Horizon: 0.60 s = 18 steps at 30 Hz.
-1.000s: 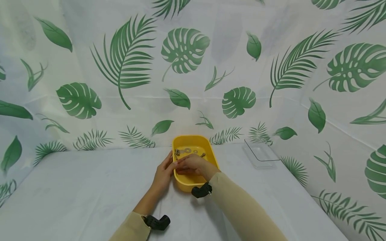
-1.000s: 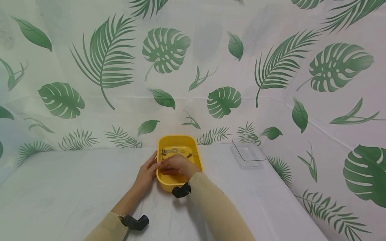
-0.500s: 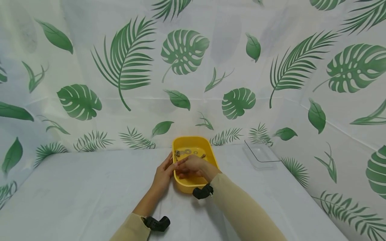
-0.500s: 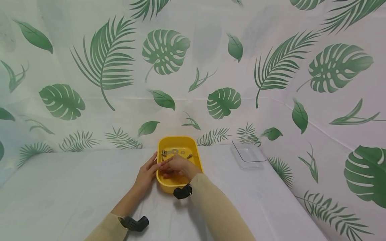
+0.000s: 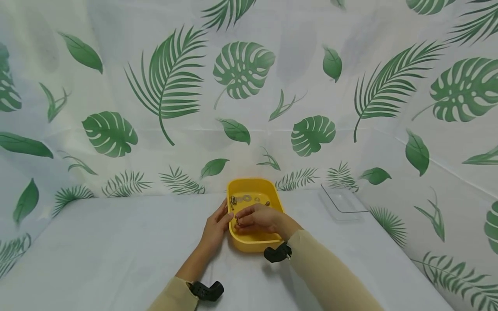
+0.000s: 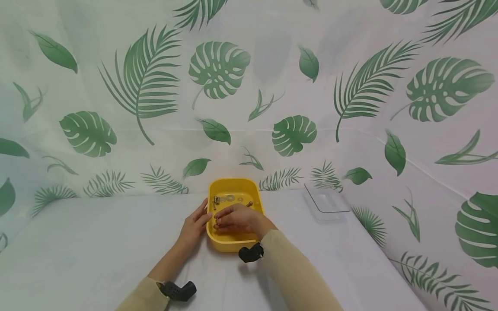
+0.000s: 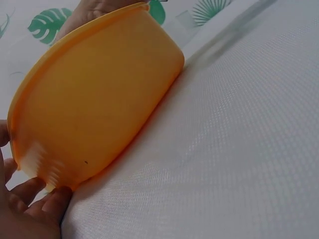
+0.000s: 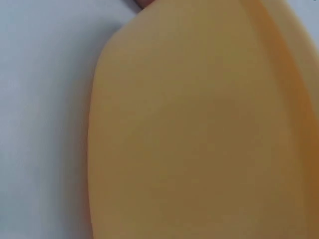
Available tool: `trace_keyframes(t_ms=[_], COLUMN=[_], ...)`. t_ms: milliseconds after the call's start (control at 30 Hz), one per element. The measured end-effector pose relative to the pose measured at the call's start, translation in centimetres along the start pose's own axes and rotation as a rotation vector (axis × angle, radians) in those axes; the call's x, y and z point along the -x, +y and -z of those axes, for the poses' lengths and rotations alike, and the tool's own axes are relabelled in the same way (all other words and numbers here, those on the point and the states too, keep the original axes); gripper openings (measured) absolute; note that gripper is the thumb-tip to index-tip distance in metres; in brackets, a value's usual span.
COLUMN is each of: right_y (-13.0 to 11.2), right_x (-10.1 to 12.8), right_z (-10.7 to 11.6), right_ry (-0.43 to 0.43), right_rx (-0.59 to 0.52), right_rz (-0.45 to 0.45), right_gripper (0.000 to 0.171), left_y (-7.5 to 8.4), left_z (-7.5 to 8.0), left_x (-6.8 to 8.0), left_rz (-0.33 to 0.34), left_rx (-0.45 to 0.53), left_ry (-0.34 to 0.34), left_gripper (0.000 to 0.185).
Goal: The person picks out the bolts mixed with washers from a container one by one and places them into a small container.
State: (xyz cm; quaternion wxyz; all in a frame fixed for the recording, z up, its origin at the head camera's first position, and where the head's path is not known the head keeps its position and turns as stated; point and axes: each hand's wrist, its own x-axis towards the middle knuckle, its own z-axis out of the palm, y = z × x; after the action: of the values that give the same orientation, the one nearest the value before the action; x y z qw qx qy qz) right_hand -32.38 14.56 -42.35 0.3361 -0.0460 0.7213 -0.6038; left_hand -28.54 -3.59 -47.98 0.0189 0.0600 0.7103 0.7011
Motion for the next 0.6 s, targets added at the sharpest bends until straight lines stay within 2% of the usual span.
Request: trace_keyframes(t_ms=[167, 300, 467, 600], right_y=[0.3, -0.4, -1.1, -1.6], right_x=[0.5, 1.2, 2.2, 3.2], right_z=[0.5, 1.1, 3.1, 4.8], right_ry=[-0.011, 0.001, 0.002, 0.054], right_rx=[0.004, 0.032, 0.093, 0.137], right_rz=[0.043, 0.093, 0.153, 0.166], right_gripper=[0.026, 0.033, 0.041, 0.041], left_y=[-0.2, -0.2, -0.2, -0.2], left_z=[-0.2, -0.1, -0.2, -0.2], left_x=[0.1, 0.1, 0.1, 0.1], left_rz=[-0.031, -0.033, -0.028, -0.024], left_rx=[0.008, 0.002, 0.008, 0.02], left_ry=[0.003, 0.001, 0.004, 0.0], left_gripper=[0.06, 0.061, 0.06, 0.061])
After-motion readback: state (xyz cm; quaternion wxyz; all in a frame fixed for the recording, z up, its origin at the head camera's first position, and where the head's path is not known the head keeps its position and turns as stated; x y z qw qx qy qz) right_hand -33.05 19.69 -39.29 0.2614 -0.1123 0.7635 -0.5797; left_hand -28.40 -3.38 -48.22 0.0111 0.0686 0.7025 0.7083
